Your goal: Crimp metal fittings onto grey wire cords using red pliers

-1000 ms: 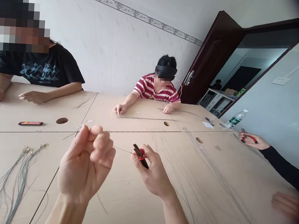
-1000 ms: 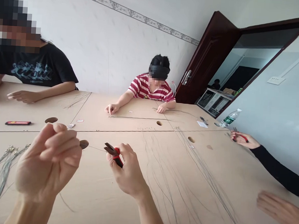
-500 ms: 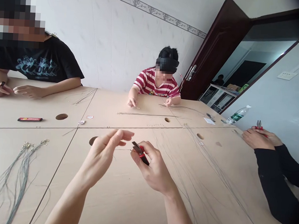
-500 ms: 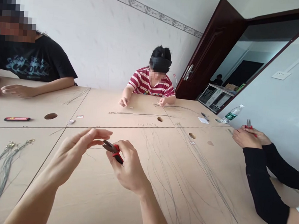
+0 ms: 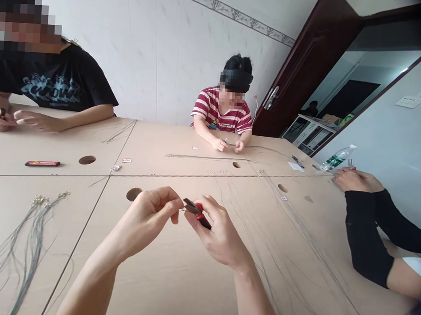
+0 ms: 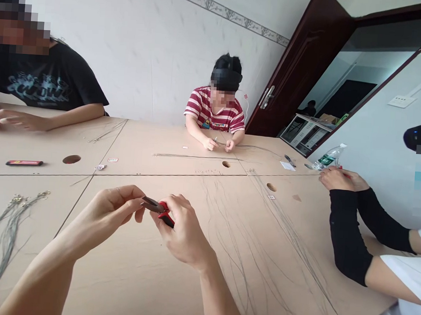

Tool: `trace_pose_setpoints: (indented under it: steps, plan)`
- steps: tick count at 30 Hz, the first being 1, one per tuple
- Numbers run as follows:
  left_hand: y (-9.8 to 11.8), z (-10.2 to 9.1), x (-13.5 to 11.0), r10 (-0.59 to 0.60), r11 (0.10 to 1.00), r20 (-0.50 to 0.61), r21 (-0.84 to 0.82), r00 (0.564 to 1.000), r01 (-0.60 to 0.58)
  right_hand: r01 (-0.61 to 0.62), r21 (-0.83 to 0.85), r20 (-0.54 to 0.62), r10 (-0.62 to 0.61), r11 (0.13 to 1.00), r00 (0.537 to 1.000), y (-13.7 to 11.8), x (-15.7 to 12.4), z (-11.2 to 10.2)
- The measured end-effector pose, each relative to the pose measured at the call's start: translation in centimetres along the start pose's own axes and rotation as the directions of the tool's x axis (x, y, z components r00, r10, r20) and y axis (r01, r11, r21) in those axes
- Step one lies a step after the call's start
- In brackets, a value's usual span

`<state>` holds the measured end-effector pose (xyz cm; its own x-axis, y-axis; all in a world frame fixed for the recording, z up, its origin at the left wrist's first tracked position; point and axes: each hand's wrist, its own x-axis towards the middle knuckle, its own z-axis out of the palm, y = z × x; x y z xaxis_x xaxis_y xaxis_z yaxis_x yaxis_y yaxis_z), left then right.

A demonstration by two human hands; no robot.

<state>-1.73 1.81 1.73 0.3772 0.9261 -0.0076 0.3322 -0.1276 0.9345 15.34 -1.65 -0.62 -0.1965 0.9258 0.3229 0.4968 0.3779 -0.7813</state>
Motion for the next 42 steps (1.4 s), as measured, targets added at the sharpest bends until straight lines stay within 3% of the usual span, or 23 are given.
trace_pose_setpoints:
  steps: [9,29,42]
  plan:
    - [-0.19,-0.04,-0.13,-0.005,1.0,0.083,0.019,0.997,0.004,-0.013,-0.025,-0.02,0.013,1.0,1.0,0.08,-0.04,-0.09]
    - [-0.01,-0.3,-0.04,-0.038,0.999,0.09,0.029,0.995,0.035,0.001,-0.016,-0.02,-0.001,1.0,1.0,0.33,0.03,-0.1]
    - [-0.63,-0.32,0.15,0.02,1.0,0.125,0.016,0.992,-0.022,0.024,-0.036,-0.04,-0.026,0.999,0.999,0.42,-0.05,-0.05]
